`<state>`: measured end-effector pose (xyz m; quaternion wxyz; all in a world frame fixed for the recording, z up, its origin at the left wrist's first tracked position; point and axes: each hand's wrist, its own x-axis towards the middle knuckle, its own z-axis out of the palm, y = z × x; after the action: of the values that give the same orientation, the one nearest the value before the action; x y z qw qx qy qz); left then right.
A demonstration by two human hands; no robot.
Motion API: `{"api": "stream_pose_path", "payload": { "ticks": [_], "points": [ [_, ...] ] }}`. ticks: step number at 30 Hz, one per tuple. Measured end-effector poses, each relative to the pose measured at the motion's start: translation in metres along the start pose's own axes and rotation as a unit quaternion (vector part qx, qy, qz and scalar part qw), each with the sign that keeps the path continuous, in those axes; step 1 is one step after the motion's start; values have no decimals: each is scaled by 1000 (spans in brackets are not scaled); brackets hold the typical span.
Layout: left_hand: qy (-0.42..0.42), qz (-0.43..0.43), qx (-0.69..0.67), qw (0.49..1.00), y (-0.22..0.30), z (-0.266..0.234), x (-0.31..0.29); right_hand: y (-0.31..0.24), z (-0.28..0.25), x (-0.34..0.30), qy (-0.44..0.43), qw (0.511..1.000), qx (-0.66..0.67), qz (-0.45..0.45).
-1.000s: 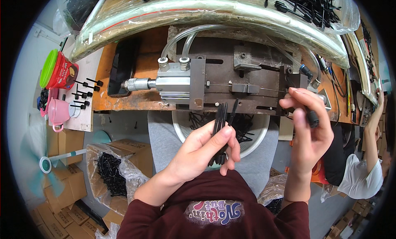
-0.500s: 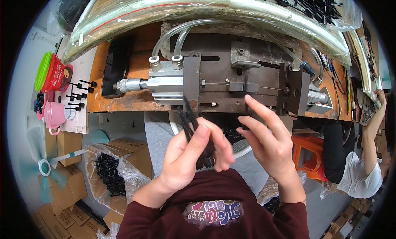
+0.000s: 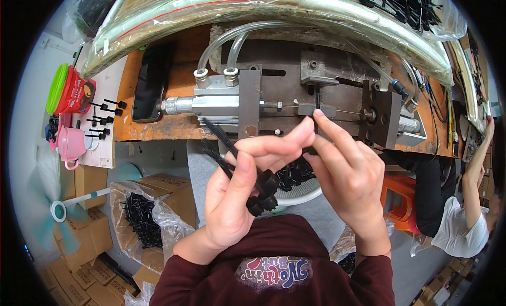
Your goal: Manually assemble and check black electronic components using a pneumatic jig.
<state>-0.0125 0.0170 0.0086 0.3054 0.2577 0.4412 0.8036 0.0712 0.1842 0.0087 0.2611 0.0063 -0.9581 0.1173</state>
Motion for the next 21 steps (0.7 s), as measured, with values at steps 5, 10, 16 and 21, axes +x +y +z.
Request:
{"api": "stream_pose_path", "payload": {
  "ticks": [5, 10, 16, 21],
  "points": [
    [-4, -59, -13, 998, 1, 4, 0, -19, -16, -7, 57, 984, 156, -61],
    [-63, -153, -49, 985, 1, 11, -1, -20, -15, -11, 33, 972, 201, -113],
    [-11, -174, -1, 985, -1, 5, -5, -14, -17, -17, 41, 977, 205, 30],
    [-13, -46, 33, 998, -7, -11, -9, -3, -11, -13, -30, 991, 127, 21]
  ]
}}
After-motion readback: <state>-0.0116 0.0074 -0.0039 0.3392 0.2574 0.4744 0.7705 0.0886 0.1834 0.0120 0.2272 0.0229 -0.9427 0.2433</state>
